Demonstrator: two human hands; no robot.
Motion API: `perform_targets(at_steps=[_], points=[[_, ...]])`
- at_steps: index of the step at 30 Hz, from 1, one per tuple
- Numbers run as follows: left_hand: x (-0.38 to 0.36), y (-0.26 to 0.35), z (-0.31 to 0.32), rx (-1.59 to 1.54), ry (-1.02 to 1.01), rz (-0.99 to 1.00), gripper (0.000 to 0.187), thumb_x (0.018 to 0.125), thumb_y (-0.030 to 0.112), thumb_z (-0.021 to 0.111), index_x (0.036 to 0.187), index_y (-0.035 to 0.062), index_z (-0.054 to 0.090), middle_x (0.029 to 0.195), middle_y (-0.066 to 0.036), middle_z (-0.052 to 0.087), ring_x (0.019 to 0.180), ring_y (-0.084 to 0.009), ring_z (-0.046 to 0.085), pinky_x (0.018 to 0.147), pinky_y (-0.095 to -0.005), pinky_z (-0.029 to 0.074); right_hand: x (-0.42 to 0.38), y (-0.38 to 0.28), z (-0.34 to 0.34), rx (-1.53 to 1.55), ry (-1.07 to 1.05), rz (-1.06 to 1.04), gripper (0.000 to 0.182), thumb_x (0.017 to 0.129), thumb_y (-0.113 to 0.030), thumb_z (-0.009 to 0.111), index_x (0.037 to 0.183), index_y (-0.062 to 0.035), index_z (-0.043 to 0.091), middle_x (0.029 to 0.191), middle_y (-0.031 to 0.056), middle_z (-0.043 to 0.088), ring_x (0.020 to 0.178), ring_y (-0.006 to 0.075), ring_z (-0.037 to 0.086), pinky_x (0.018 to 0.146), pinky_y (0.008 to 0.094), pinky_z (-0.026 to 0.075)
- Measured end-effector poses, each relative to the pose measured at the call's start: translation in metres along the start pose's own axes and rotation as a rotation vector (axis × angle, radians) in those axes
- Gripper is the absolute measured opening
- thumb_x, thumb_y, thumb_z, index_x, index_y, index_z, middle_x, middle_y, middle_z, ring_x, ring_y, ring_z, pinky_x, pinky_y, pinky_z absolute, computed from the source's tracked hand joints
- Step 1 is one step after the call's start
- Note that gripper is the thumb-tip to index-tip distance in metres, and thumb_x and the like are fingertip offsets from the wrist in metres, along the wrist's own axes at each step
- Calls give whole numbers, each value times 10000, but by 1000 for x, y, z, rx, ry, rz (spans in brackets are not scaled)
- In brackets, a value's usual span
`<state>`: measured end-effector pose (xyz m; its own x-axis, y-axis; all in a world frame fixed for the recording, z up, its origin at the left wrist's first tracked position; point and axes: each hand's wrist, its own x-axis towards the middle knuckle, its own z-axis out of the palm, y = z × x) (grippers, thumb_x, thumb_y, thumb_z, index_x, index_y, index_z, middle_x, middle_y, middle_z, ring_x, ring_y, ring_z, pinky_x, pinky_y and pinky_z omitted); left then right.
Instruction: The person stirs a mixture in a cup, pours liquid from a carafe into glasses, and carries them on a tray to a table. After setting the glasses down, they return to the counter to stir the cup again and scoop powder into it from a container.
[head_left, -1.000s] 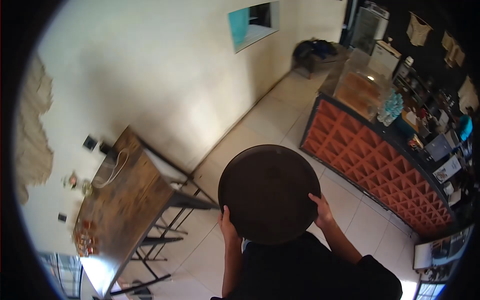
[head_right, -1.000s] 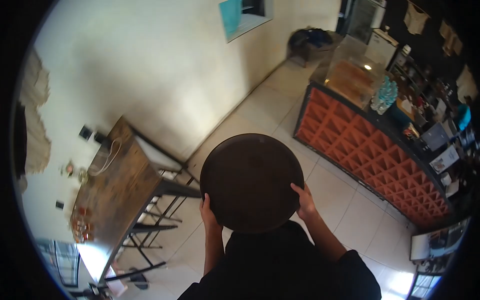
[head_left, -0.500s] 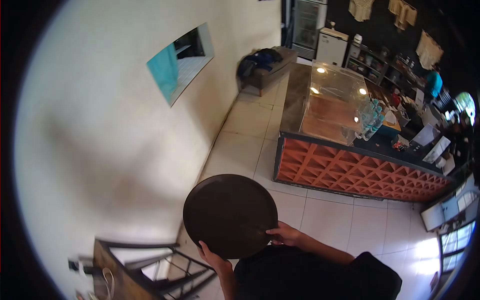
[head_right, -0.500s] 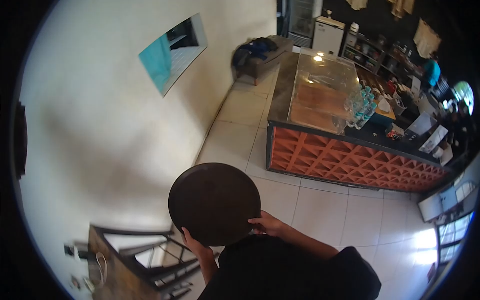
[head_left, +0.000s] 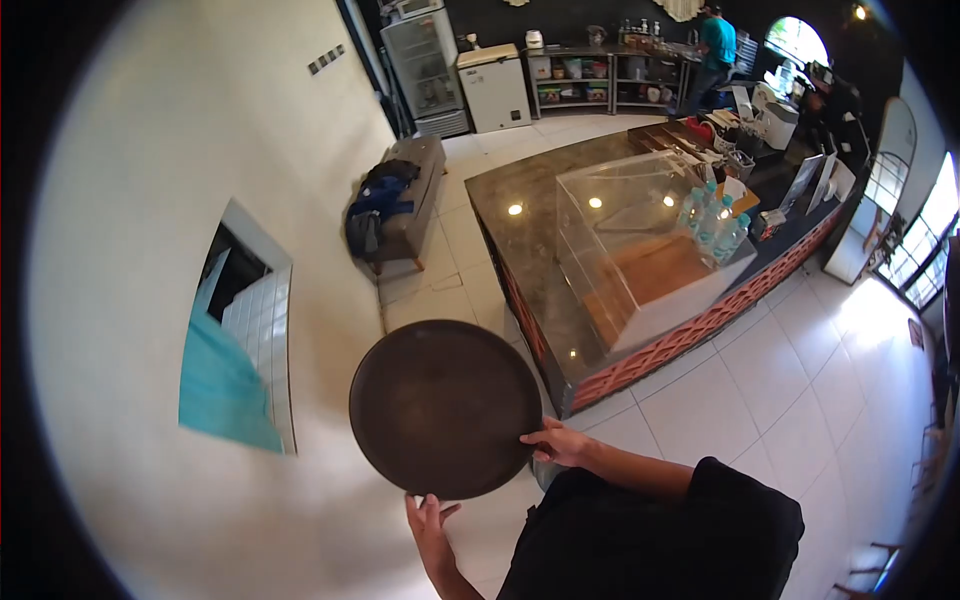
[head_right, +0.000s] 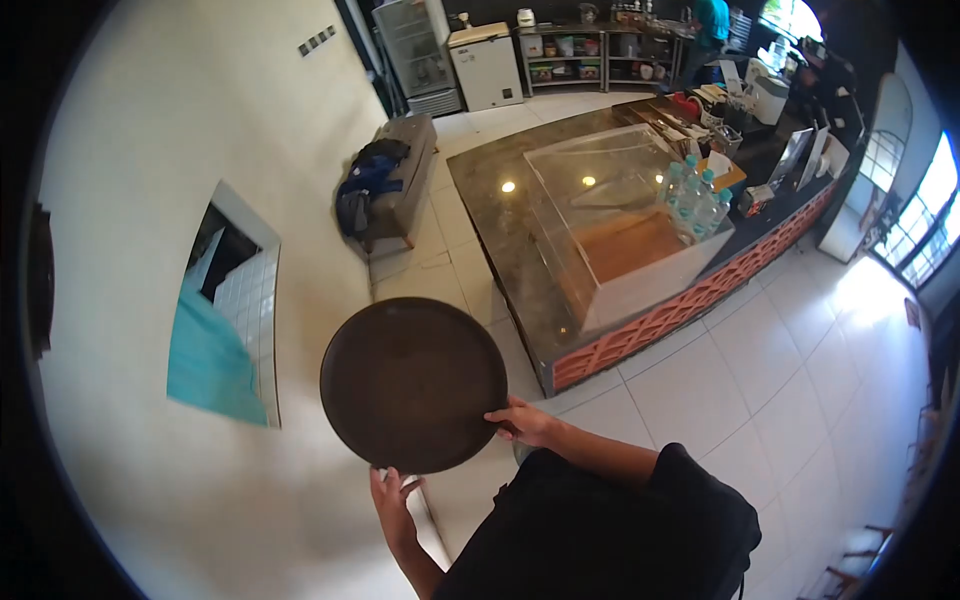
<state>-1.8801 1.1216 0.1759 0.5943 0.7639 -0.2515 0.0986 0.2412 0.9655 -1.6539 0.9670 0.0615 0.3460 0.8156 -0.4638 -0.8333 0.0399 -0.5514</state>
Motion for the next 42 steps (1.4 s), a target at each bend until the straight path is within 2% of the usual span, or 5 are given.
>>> perform_targets(at_steps=[8, 13, 23, 36, 42], points=[[210, 0, -6, 51, -201, -48, 216, 1057, 190, 552, 939, 18, 608, 844, -100, 669, 868, -228, 690, 855, -383, 548, 191, -98, 22, 280, 333, -357, 213, 945, 3, 635, 1106, -104, 545, 943, 35, 590, 595, 135, 512, 499, 266, 367], [325, 30, 3, -62, -192, -17, 323, 1069, 214, 544, 793, 46, 541, 620, -32, 490, 625, -168, 539, 790, -382, 537, 278, -173, 12, 411, 405, -531, 292, 919, 19, 666, 1141, -113, 530, 994, 28, 620, 653, 150, 555, 499, 285, 414], [621, 93, 54, 197, -448, 17, 567, 1103, 310, 489, 582, 100, 406, 519, 7, 376, 486, -112, 406, 673, -361, 528, 376, -272, -48, 619, 988, -979, 318, 876, 59, 676, 1058, -110, 477, 1000, 74, 590, 719, 206, 573, 480, 285, 458], [846, 146, 298, 487, -1425, -62, 329, 1021, 280, 661, 781, 59, 622, 675, 59, 537, 629, -28, 484, 582, -231, 407, 387, -273, -96, 997, 1634, -1197, 309, 884, -7, 674, 1093, -118, 475, 984, 80, 567, 636, 176, 541, 448, 248, 454], [903, 142, 422, 480, -1593, -99, 114, 997, 147, 673, 1002, 33, 664, 729, 49, 590, 663, -28, 517, 608, -211, 410, 414, -293, -78, 1021, 2161, -987, 339, 908, -53, 618, 1235, -54, 528, 1042, 75, 588, 770, 161, 616, 520, 261, 489]])
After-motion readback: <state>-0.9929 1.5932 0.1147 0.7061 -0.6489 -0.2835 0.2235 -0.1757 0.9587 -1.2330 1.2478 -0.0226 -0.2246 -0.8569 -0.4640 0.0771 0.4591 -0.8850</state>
